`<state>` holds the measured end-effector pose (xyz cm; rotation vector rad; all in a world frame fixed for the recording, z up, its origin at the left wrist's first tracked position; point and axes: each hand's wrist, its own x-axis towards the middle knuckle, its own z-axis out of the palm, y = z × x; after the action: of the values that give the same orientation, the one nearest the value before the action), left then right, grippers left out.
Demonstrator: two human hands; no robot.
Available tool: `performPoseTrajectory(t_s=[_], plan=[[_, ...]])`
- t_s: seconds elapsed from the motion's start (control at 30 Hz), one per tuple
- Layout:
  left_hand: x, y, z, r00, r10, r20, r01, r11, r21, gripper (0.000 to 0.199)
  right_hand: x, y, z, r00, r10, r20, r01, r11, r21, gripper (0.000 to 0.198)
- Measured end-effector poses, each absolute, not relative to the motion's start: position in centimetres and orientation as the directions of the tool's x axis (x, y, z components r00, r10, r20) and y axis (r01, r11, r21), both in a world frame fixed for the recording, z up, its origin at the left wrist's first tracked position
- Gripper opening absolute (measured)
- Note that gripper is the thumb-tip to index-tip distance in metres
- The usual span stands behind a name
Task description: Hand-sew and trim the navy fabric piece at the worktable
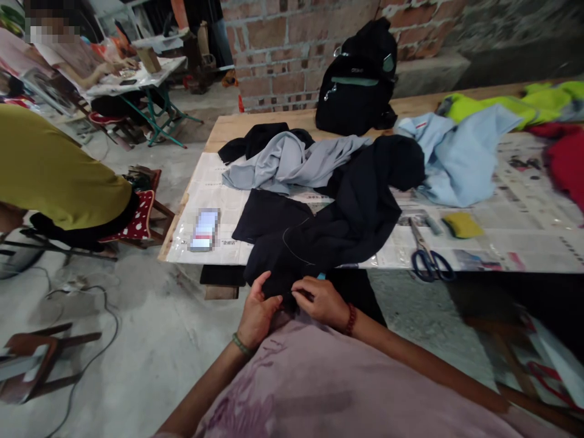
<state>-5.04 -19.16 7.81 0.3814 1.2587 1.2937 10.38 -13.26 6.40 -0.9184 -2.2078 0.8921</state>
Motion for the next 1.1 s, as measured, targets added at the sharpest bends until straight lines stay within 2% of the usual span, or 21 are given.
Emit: performPoseTrajectory(t_s=[0.33, 0.47, 0.73, 1.0, 1.1], plan=[[-4.6, -18.9, 7.7, -0.166, 0.902, -0.398, -0.363, 0.319, 0.876, 0.072, 10.6, -13.1, 6.1, -0.65, 0.714, 0.258, 0.437, 0.63, -0.642, 0.015], [-4.5, -18.9, 8.2, -0.141, 0.913, -0.382, -0.294, 0.33, 0.897, 0.071, 10.7, -13.0, 5.8, -0.677, 0.703, 0.218, 0.474, 0.643, -0.601, 0.014], [-4.4, -19.1, 8.1, -0.178, 0.9, -0.399, -0.277, 0.343, 0.897, 0.074, 10.7, -13.3, 5.2, -0.593, 0.802, 0.075, 0.568, 0.483, -0.666, 0.011], [-4.2, -18.8, 8.5, -0.201, 0.883, -0.424, -0.273, 0.365, 0.89, 0.077, 10.7, -13.3, 4.7, -0.485, 0.87, 0.089, 0.64, 0.422, -0.642, 0.012], [-4.5, -19.0, 8.2, -0.195, 0.876, -0.441, -0.297, 0.376, 0.878, 0.077, 11.0, -12.9, 4.5, -0.404, 0.912, 0.067, 0.658, 0.341, -0.671, 0.012]])
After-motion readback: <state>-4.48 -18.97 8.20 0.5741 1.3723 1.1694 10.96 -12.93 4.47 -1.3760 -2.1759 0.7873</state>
